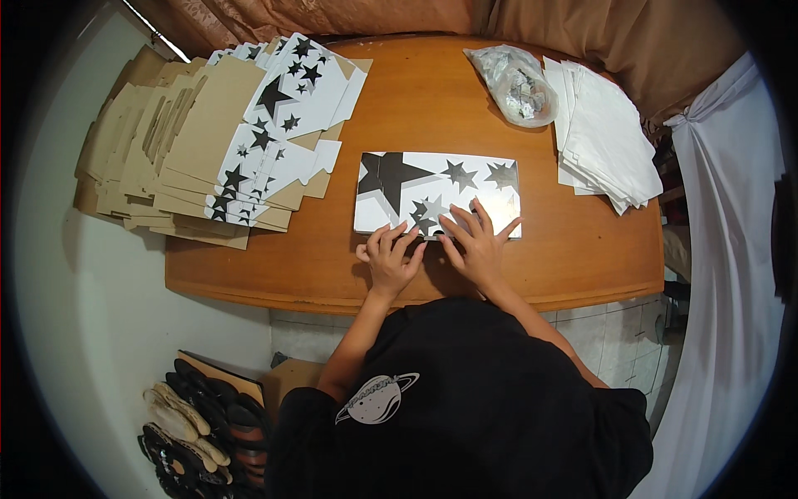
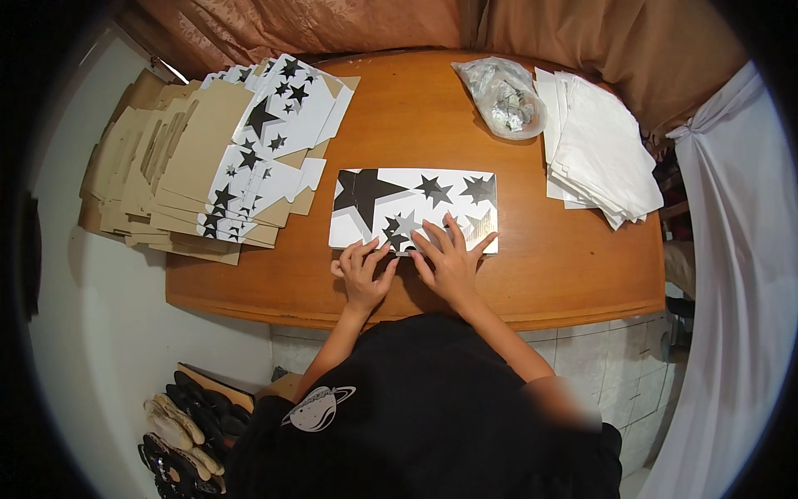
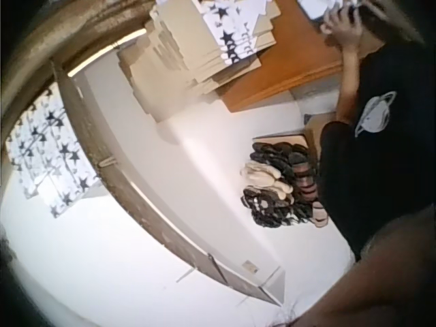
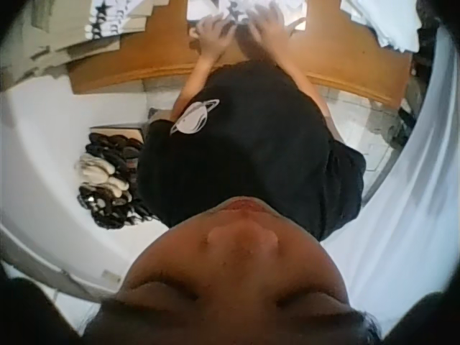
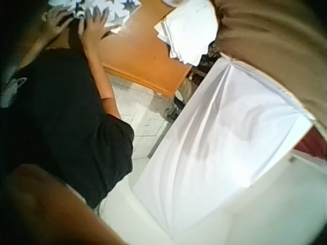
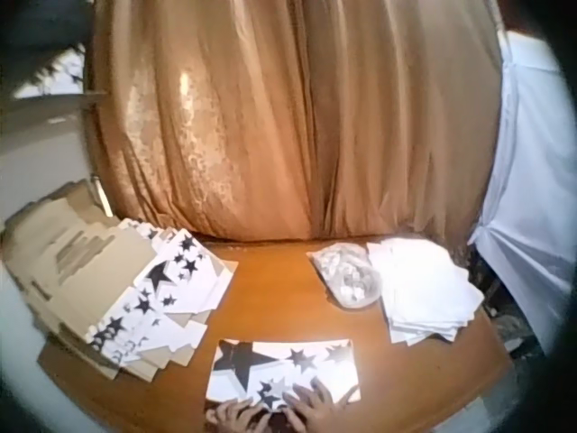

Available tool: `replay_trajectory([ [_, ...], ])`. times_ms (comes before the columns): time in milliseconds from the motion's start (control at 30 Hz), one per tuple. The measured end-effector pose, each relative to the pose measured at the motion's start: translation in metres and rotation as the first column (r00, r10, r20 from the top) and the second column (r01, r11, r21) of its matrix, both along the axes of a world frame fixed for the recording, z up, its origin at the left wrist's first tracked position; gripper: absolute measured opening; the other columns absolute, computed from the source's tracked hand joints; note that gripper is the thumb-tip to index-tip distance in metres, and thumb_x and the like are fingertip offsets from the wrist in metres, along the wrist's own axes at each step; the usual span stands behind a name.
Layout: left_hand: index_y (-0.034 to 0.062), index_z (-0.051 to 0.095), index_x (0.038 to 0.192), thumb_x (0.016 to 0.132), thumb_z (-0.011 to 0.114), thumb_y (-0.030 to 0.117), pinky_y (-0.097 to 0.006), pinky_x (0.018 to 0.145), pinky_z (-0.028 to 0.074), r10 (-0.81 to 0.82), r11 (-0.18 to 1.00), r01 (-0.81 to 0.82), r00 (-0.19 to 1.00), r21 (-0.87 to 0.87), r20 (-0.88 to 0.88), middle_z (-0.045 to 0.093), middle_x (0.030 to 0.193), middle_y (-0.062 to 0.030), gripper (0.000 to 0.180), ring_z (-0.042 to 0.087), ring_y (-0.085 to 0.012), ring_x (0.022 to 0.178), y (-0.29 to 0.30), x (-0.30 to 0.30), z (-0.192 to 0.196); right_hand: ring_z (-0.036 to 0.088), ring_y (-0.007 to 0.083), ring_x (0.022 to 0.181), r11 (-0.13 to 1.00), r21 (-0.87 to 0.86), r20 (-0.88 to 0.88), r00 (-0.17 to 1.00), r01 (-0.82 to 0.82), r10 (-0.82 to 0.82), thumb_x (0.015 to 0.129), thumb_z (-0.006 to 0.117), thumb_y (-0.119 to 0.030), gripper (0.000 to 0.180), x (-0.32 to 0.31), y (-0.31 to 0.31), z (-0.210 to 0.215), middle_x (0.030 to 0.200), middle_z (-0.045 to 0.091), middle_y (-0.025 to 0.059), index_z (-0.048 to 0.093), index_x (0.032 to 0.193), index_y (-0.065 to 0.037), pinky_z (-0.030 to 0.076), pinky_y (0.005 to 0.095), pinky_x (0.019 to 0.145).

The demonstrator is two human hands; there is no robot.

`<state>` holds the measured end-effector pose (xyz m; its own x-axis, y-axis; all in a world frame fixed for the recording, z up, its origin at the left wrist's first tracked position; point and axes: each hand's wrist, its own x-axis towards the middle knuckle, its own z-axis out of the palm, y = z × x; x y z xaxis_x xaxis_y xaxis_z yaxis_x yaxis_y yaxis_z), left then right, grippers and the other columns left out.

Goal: Folding cardboard shoe boxes, inserting tissue paper, and stacking the completed boxes on a shelf.

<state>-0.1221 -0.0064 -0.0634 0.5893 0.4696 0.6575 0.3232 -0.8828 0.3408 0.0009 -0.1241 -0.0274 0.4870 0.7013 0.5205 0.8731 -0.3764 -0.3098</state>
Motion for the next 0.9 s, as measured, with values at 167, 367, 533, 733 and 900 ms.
replay_trajectory([
  [167,0.0220,0.065,0.094,0.067,0.073,0.030,-0.038,0.082,0.020,0.000,1.000,0.000,1.000,-0.014,0.010,0.057,0.104,0.0078,0.030,0.042,-0.0157,0.106,0.001,-0.001,-0.002,0.040,0.0257,0.122,1.000,-0.018,-0.064,0.998,0.005,-0.006,0.076,0.064,-0.030,0.028,-0.002,0.003,0.005,0.116,0.056,-0.0039,0.065,0.103,-0.023,-0.008,0.0708,0.092],
  [367,0.0196,0.065,0.094,0.066,0.074,0.028,-0.037,0.084,0.021,-0.004,1.000,0.005,1.000,-0.023,0.005,0.056,0.104,0.0051,0.030,0.043,-0.0183,0.106,-0.002,0.000,0.002,0.040,0.0254,0.121,0.999,-0.041,-0.131,0.991,-0.010,0.004,0.075,0.064,-0.028,0.026,0.001,0.006,0.005,0.115,0.056,-0.0050,0.065,0.100,-0.022,-0.007,0.0711,0.092],
  [533,0.0207,0.066,0.093,0.066,0.074,0.030,-0.037,0.084,0.021,-0.006,1.000,0.006,1.000,-0.016,-0.001,0.056,0.103,0.0048,0.030,0.043,-0.0182,0.104,-0.001,0.001,0.004,0.044,0.0215,0.117,1.000,-0.003,-0.042,0.999,-0.017,0.017,0.076,0.064,-0.028,0.027,0.000,0.006,-0.005,0.114,0.055,-0.0062,0.063,0.102,-0.022,-0.006,0.0723,0.093],
  [733,0.0230,0.068,0.083,0.066,0.075,0.032,-0.038,0.079,0.021,0.000,0.999,0.001,1.000,-0.040,0.024,0.057,0.095,0.0062,0.020,0.044,-0.0164,0.098,0.000,0.009,0.004,0.049,0.0132,0.109,1.000,0.016,0.145,0.989,0.008,-0.010,0.077,0.064,-0.032,0.029,0.004,0.006,-0.025,0.113,0.056,-0.0084,0.061,0.105,-0.024,-0.003,0.0687,0.098],
  [900,0.0204,0.066,0.077,0.069,0.072,0.028,-0.039,0.079,0.021,-0.056,0.996,0.062,0.994,-0.057,0.099,0.058,0.095,0.0063,0.013,0.046,-0.0177,0.100,0.005,0.015,-0.003,0.050,0.0097,0.106,0.999,0.039,0.234,0.971,0.034,-0.042,0.077,0.064,-0.034,0.030,0.006,0.009,-0.034,0.113,0.056,-0.0102,0.061,0.105,-0.026,-0.001,0.0655,0.101],
])
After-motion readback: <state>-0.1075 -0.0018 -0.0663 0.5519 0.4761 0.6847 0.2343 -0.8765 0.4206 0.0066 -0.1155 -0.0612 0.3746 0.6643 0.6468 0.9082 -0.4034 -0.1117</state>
